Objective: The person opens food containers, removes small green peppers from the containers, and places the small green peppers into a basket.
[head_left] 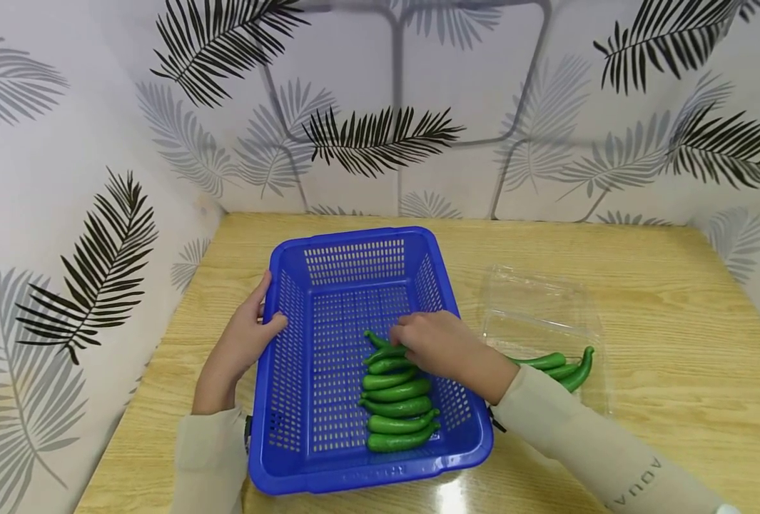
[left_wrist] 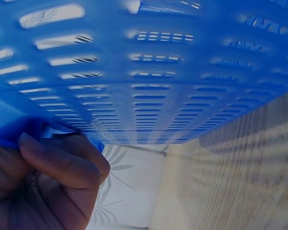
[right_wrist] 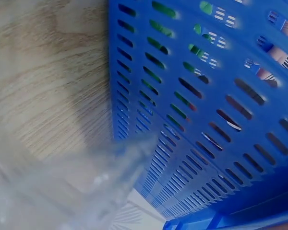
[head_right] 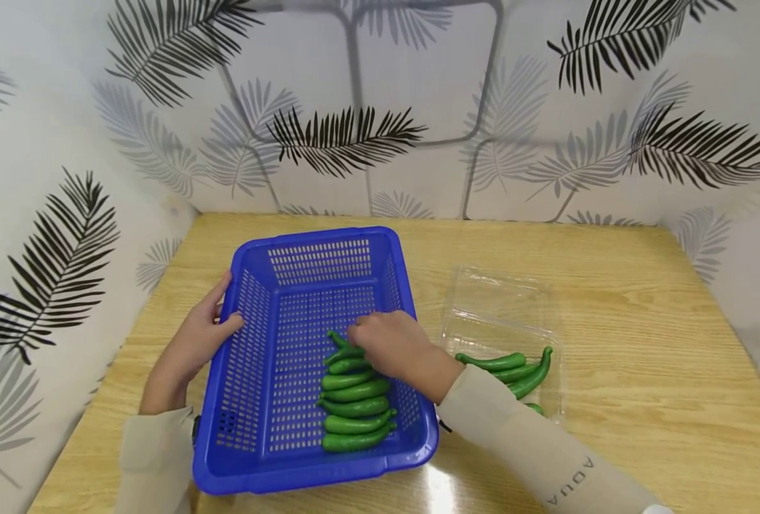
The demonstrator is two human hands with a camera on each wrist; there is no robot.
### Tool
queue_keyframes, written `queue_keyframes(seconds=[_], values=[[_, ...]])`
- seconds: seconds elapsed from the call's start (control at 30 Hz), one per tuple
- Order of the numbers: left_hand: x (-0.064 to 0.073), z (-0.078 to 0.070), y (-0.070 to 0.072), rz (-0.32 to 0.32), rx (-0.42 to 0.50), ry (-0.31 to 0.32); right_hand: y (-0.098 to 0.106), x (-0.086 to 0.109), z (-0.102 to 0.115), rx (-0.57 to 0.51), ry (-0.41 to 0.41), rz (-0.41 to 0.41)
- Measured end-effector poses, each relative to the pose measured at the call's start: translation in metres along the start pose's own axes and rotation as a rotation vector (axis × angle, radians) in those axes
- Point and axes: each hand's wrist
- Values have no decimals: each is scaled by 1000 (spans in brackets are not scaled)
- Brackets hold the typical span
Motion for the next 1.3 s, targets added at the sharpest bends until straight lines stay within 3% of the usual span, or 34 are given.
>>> queue_keyframes(seconds=[0.17, 0.33, 0.67, 0.97, 1.3], values=[[0, 0, 0, 2, 5, 1, 2, 3, -1, -18, 49, -34], [1, -3, 1, -2, -19, 2, 8, 9, -3, -112, 88, -108], [2, -4, 1, 0, -17, 3, 34, 32, -19, -207, 56, -249], [1, -3, 0, 5, -2, -4, 49, 66, -43, -216, -75, -209], [1, -2, -1, 7, -3, -11, 36, 103, -79, -223, -145, -94]])
Point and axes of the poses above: each hand's wrist, its own x-axis away from the middle knuckle, its own y-axis out of the back of the hand, z = x × y, and after that the axes turned 8 degrees about -y, right-handed
